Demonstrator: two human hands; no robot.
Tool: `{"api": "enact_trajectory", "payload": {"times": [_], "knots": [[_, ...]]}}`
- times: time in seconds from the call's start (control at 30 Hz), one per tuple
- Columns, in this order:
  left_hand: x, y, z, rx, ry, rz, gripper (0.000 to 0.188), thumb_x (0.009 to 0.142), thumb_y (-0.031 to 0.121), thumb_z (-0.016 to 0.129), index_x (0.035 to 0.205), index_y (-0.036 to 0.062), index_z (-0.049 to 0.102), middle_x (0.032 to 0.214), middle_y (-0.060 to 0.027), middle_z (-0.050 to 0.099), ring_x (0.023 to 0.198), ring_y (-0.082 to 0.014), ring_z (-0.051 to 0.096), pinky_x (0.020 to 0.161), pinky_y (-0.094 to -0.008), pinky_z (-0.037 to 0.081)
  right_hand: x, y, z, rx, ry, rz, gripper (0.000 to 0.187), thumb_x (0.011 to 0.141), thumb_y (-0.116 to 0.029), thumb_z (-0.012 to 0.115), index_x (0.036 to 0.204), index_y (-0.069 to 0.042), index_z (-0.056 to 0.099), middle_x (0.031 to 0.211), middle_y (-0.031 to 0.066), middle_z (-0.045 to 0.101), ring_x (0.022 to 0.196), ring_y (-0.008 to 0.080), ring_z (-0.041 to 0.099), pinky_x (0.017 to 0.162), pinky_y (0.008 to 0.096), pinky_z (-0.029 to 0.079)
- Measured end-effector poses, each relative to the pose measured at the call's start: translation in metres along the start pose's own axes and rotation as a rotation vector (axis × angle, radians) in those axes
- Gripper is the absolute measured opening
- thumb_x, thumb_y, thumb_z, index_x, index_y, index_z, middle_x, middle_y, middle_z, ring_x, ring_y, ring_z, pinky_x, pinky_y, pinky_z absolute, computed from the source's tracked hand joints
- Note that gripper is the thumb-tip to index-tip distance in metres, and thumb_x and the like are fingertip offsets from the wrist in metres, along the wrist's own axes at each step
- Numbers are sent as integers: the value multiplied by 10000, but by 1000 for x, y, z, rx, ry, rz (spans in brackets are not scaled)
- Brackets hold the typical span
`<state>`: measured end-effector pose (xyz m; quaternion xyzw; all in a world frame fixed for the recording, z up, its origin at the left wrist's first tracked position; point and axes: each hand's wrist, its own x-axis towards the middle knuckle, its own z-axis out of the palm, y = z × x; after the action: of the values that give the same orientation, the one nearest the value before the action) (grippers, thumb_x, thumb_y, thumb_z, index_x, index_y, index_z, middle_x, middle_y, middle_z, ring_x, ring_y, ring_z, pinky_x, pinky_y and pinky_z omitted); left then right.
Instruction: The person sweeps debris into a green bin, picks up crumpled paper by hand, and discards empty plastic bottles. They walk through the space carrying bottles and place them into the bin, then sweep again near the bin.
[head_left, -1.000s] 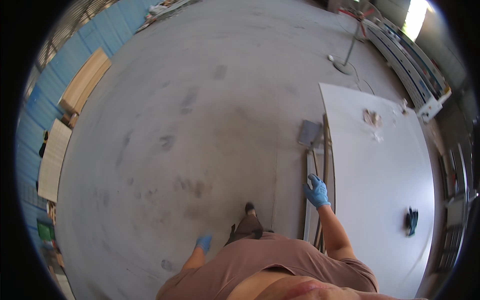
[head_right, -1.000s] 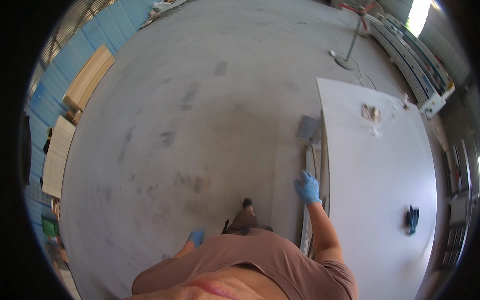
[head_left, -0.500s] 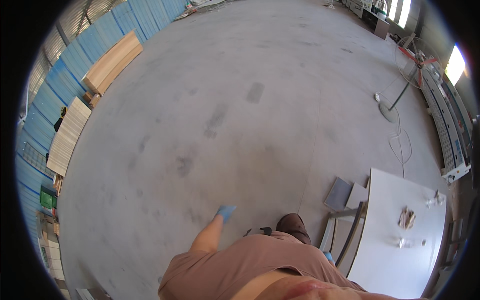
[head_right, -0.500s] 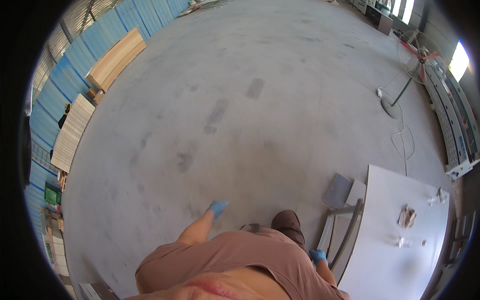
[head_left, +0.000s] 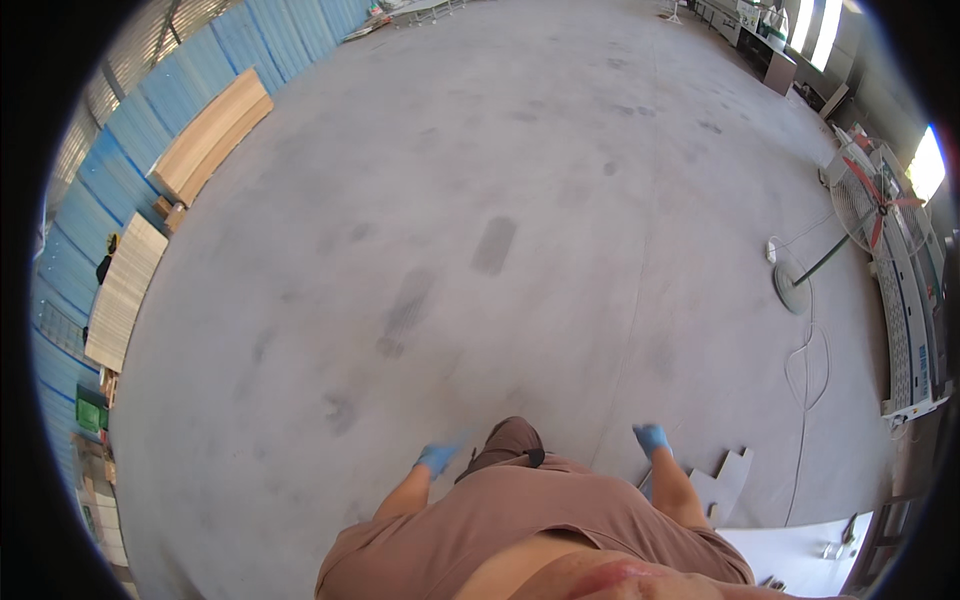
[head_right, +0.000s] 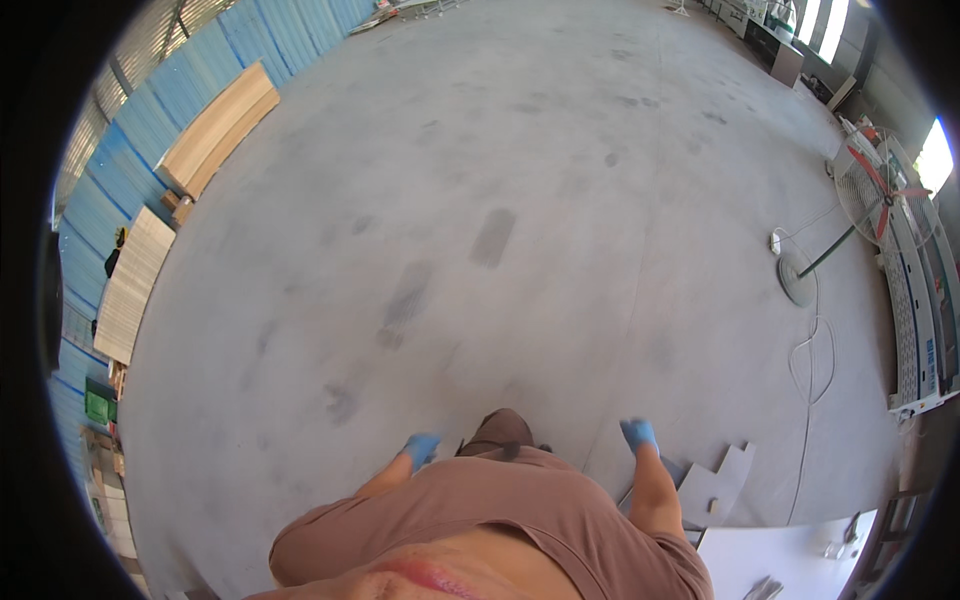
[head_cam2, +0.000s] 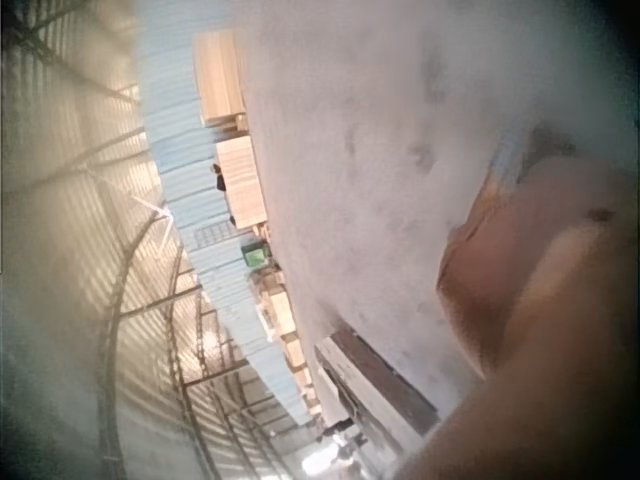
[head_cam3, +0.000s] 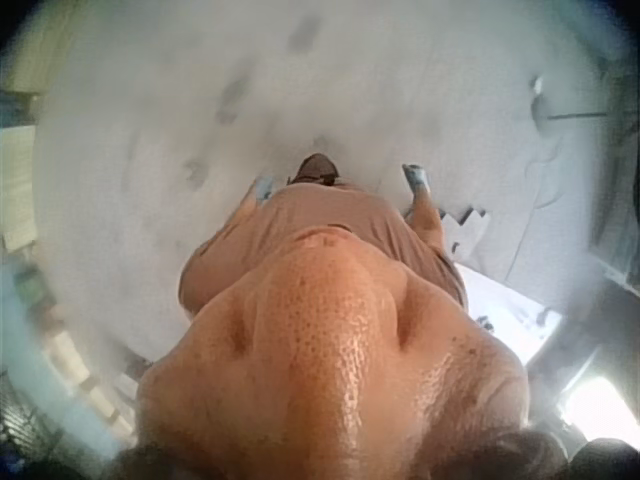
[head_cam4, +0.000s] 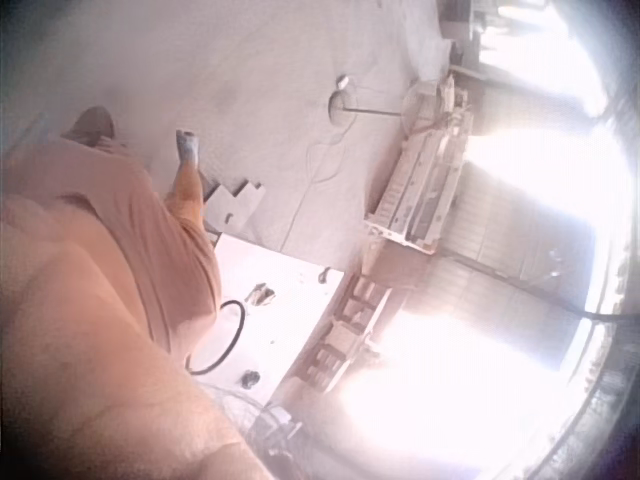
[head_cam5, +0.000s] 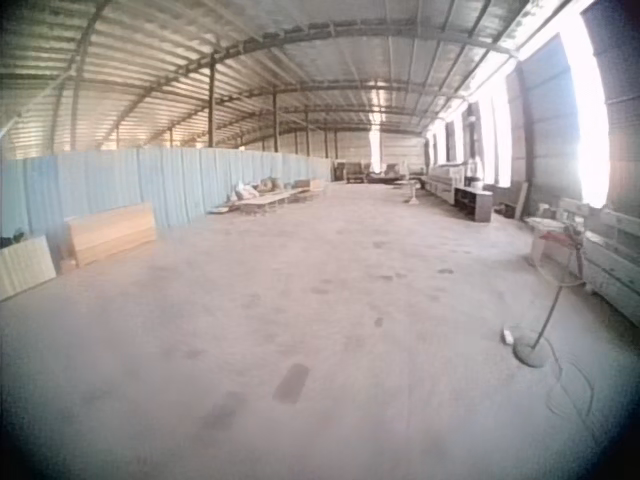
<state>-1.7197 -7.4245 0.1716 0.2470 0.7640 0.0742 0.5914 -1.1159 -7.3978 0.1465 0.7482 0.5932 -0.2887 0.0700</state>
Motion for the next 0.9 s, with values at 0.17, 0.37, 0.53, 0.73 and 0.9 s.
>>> {"api": "enact_trajectory", "payload": {"times": [0.17, 0.37, 0.53, 0.73, 0.9], "knots": [[49, 74, -38, -266, 121, -296, 410, 857, 465, 690, 928, 62, 671, 777, -62, 578, 679, -198, 536, 604, -403, 438, 226, -138, -196, 692, 172, 21, 614, 878, -412, 671, 1285, 45, 617, 1280, 213, 655, 1221, 301, 613, 1025, 387, 474], [213, 332, -83, -252, 132, -305, 409, 891, 423, 641, 1054, 52, 698, 934, -94, 683, 813, -237, 604, 724, -437, 498, 377, -185, -277, 548, 54, 145, 609, 876, -440, 703, 1278, 12, 634, 1143, 148, 720, 1047, 237, 666, 925, 372, 515], [353, 695, -76, 473, 30, 262, 364, 952, 440, 545, 883, 100, 656, 735, -71, 631, 622, -177, 537, 556, -396, 436, 435, -125, -277, 510, -246, 446, 516, 885, -464, 653, 1153, -28, 712, 1034, 157, 730, 974, 264, 678, 912, 394, 508], [473, 1049, -29, -136, -15, 677, 261, 899, 307, 669, 942, 50, 690, 812, -12, 657, 695, -147, 561, 627, -344, 480, 555, -83, -279, 430, -637, 754, 504, 925, -490, 556, 1171, -78, 708, 1151, 158, 717, 1050, 342, 680, 888, 461, 521], [532, 1177, -35, 314, 24, 509, 346, 912, 350, 650, 1092, 56, 675, 881, -12, 676, 718, -163, 579, 664, -352, 488, 784, -124, -447, 285, -525, 473, 509, 951, -499, 506, 1220, -112, 699, 1205, 134, 707, 1079, 341, 674, 895, 470, 521]]}}
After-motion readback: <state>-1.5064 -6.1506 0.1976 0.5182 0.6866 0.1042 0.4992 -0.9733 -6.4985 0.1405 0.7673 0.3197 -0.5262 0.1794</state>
